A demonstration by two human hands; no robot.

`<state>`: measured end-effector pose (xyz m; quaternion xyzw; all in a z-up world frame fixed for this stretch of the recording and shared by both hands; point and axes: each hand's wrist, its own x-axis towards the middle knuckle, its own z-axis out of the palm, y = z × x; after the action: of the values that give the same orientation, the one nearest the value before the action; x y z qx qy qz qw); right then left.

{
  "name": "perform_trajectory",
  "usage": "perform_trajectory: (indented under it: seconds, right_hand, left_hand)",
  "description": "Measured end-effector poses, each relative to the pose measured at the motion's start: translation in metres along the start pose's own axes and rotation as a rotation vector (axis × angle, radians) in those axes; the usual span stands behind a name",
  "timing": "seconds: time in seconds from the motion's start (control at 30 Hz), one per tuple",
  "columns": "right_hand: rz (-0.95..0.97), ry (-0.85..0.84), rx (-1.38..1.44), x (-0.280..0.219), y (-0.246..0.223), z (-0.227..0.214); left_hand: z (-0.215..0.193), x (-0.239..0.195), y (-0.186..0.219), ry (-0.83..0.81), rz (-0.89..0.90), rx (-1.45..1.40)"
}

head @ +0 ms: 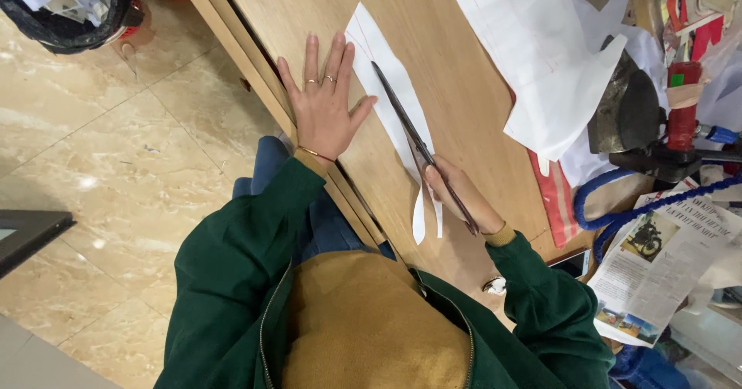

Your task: The person uses a pair of scissors to cut a piece of white fabric that has red lines drawn on it. They cut along the marked lines, separating a strip from the main piece, and then continue cutting the remaining fabric into smaller sections.

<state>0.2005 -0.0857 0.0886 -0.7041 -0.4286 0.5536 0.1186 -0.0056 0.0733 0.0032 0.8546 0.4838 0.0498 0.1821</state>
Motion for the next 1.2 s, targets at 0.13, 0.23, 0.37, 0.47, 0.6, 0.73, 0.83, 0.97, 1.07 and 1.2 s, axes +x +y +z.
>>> perform_trajectory:
  seconds: [0.13,0.23,0.37,0.47,0.6,0.73,0.83,0.97,1.07,1.2]
  right_hand:
    - [-0.034,-0.022,0.021,0.007,-0.005,-0.003]
    - [-0.022,-0.023,-0.014,0.012,-0.009,-0.006]
    - [-0.043,-0.018,-0.013,0.012,-0.005,-0.004]
    - [-0.095,-0.006,-0.015,0.015,-0.004,-0.005]
    - [-0.078,-0.022,-0.02,0.018,-0.006,-0.008]
    - [-0.029,-0.044,-0.013,0.019,0.0,-0.011]
    - [-0.027,-0.063,0.0,0.024,-0.002,-0.015]
    - [0.014,-0.066,-0.023,0.026,-0.011,-0.016]
    - [0.026,-0.063,-0.036,0.029,-0.015,-0.017]
    - [-0.03,-0.037,-0.088,0.031,-0.006,-0.017]
  left_hand:
    - [0.004,-0.001,0.0,0.019,-0.011,-0.023]
    - [0.002,0.001,0.0,0.053,0.005,0.023]
    - [0.004,-0.003,0.001,0.046,-0.001,-0.019]
    - [0.006,-0.002,0.0,0.078,0.004,-0.019]
    - [0.007,0.001,-0.001,0.078,0.005,-0.019]
    - [0.006,-0.001,0.0,0.09,0.013,-0.002]
    - [0.007,0.001,0.0,0.094,0.016,-0.005]
    - [0.004,-0.003,0.001,0.065,0.009,-0.019]
    - [0.004,-0.001,0.0,0.08,0.014,-0.011]
    - [0.0,-0.001,0.001,0.027,0.0,-0.013]
